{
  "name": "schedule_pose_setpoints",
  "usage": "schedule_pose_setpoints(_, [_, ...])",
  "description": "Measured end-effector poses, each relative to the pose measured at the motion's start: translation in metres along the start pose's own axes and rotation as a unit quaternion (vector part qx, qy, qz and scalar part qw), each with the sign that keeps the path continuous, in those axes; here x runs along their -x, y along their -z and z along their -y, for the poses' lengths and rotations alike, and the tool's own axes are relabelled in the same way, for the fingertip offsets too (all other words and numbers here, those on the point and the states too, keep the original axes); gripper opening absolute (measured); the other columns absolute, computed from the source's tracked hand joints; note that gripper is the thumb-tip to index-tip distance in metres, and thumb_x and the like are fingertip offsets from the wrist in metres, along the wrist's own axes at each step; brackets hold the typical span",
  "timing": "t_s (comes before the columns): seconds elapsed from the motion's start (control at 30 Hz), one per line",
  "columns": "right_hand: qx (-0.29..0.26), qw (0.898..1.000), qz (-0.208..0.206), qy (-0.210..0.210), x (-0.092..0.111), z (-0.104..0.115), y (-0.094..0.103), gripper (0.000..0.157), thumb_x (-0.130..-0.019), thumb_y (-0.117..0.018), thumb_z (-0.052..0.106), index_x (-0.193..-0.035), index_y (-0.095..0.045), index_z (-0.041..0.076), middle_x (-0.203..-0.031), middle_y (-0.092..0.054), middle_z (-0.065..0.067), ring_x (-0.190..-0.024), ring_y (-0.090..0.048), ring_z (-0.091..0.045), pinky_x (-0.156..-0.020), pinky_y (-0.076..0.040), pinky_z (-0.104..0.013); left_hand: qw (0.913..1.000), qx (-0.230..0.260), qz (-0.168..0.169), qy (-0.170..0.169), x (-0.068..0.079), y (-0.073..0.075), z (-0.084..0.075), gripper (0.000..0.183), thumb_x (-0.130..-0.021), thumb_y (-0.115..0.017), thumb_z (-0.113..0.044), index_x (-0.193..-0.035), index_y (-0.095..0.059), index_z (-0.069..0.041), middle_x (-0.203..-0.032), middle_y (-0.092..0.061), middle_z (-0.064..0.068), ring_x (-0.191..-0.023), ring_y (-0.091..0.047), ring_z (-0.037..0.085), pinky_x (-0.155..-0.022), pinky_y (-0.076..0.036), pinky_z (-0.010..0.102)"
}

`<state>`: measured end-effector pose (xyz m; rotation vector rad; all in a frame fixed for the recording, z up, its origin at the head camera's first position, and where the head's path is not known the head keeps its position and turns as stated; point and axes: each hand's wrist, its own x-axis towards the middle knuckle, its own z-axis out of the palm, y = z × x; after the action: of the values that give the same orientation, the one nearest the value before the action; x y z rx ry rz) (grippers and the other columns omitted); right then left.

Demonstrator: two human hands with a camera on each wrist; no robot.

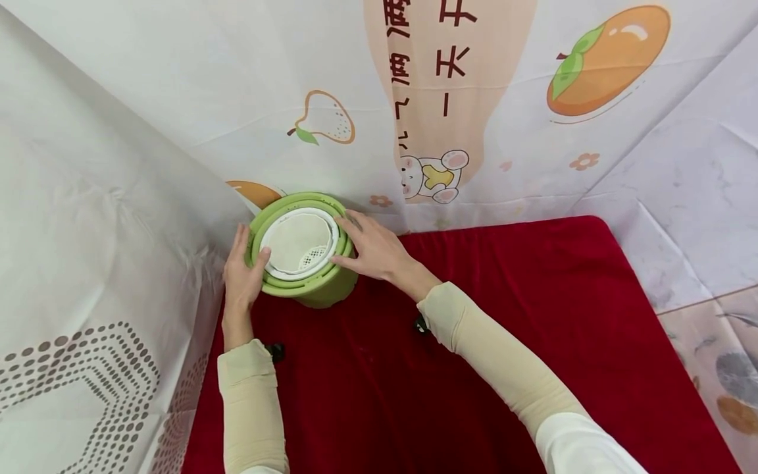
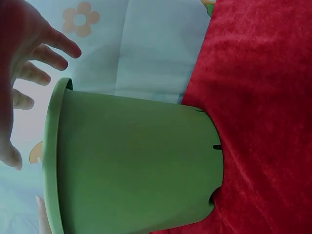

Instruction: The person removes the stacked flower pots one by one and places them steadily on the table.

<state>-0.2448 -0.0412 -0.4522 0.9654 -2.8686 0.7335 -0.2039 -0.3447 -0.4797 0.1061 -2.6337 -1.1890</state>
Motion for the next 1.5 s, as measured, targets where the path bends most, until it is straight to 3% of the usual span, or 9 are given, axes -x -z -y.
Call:
schedule_pose_setpoints(0.2, [-0.002,1.0,0.011,-0.01,-0.007,0.003,-0.004,0.083,-0.091,-0.053,0.067,-0.157,-0.033,0.022,-0.162,-0.025,-0.008,-0.144,-0.032,-0.028,-0.104,-0.043,-0.049,0.9997,-0.007,0.023,-0.001,-0.007,0.002,0.003,0.069,-0.1,-0.055,-0.042,-0.158,-0.027,-0.017,-0.166,-0.014,0.001,-0.15,-0.014,0.028,-0.115,-0.005,0.065])
schedule_pose_setpoints(0.57, [-0.011,1.0,0.02,-0.022,-0.013,0.005,-0.016,0.083,-0.091,-0.053,0.068,-0.157,-0.033,0.022,-0.164,-0.021,-0.004,-0.143,-0.033,-0.028,-0.096,-0.049,-0.049,0.9978,0.05,0.028,0.033,-0.009,0.002,0.009,0.067,-0.099,-0.057,-0.043,-0.157,-0.031,-0.022,-0.163,-0.023,0.007,-0.149,-0.017,0.026,-0.118,-0.012,0.053])
schedule_pose_setpoints(0.67, [0.007,1.0,0.016,-0.017,-0.014,0.005,-0.016,0.083,-0.091,-0.053,0.067,-0.156,-0.034,0.021,-0.163,-0.022,-0.004,-0.145,-0.028,-0.03,-0.102,-0.045,-0.049,0.9976,0.051,0.033,0.032,-0.011,0.002,0.007,0.068,-0.099,-0.057,-0.044,-0.157,-0.031,-0.023,-0.163,-0.024,0.006,-0.149,-0.018,0.027,-0.118,-0.013,0.052])
schedule_pose_setpoints(0.8, [0.042,0.999,0.018,0.005,-0.016,0.004,-0.018,0.079,-0.092,-0.051,0.067,-0.155,-0.037,0.019,-0.163,-0.024,-0.005,-0.15,-0.015,-0.033,-0.117,-0.025,-0.048,0.997,0.061,0.036,0.032,-0.012,0.002,0.005,0.066,-0.099,-0.057,-0.042,-0.157,-0.033,-0.022,-0.163,-0.025,0.004,-0.149,-0.019,0.026,-0.119,-0.013,0.051])
schedule_pose_setpoints(0.97, [0.069,0.996,0.035,0.042,-0.02,0.006,-0.019,0.07,-0.095,-0.046,0.066,-0.151,-0.045,0.024,-0.162,-0.027,-0.001,-0.152,-0.006,-0.03,-0.121,-0.007,-0.05,0.996,0.08,0.024,0.03,-0.012,-0.001,0.006,0.063,-0.1,-0.057,-0.041,-0.156,-0.035,-0.021,-0.162,-0.027,0.006,-0.149,-0.02,0.025,-0.119,-0.013,0.047])
schedule_pose_setpoints(1.13, [0.094,0.989,0.056,0.1,-0.026,0.007,-0.02,0.056,-0.099,-0.044,0.061,-0.142,-0.056,0.028,-0.157,-0.037,0.005,-0.152,-0.009,-0.027,-0.12,-0.005,-0.053,0.9959,0.087,0.001,0.025,-0.011,-0.005,0.007,0.061,-0.101,-0.056,-0.039,-0.155,-0.037,-0.021,-0.161,-0.03,0.006,-0.148,-0.022,0.023,-0.119,-0.015,0.044])
schedule_pose_setpoints(1.27, [0.086,0.984,0.075,0.14,-0.032,0.007,-0.021,0.047,-0.1,-0.048,0.056,-0.133,-0.066,0.027,-0.148,-0.05,0.006,-0.15,-0.019,-0.027,-0.12,-0.004,-0.052,0.9958,0.089,-0.009,0.02,-0.009,-0.005,0.009,0.057,-0.102,-0.055,-0.035,-0.155,-0.037,-0.02,-0.16,-0.032,0.005,-0.147,-0.023,0.021,-0.119,-0.016,0.043])
schedule_pose_setpoints(1.37, [0.076,0.981,0.088,0.153,-0.035,0.006,-0.019,0.046,-0.099,-0.05,0.055,-0.129,-0.069,0.026,-0.142,-0.056,0.005,-0.148,-0.025,-0.027,-0.121,-0.004,-0.047,0.9958,0.09,-0.013,0.014,-0.008,-0.004,0.009,0.057,-0.102,-0.055,-0.035,-0.154,-0.038,-0.019,-0.159,-0.033,0.005,-0.147,-0.024,0.022,-0.119,-0.016,0.044])
schedule_pose_setpoints(1.5, [0.071,0.979,0.1,0.163,-0.038,0.006,-0.017,0.045,-0.098,-0.053,0.056,-0.125,-0.071,0.024,-0.138,-0.059,0.004,-0.149,-0.023,-0.026,-0.122,-0.002,-0.042,0.9952,0.096,-0.018,0.005,-0.007,-0.005,0.008,0.056,-0.103,-0.055,-0.034,-0.153,-0.04,-0.017,-0.158,-0.034,0.006,-0.147,-0.025,0.024,-0.119,-0.017,0.045])
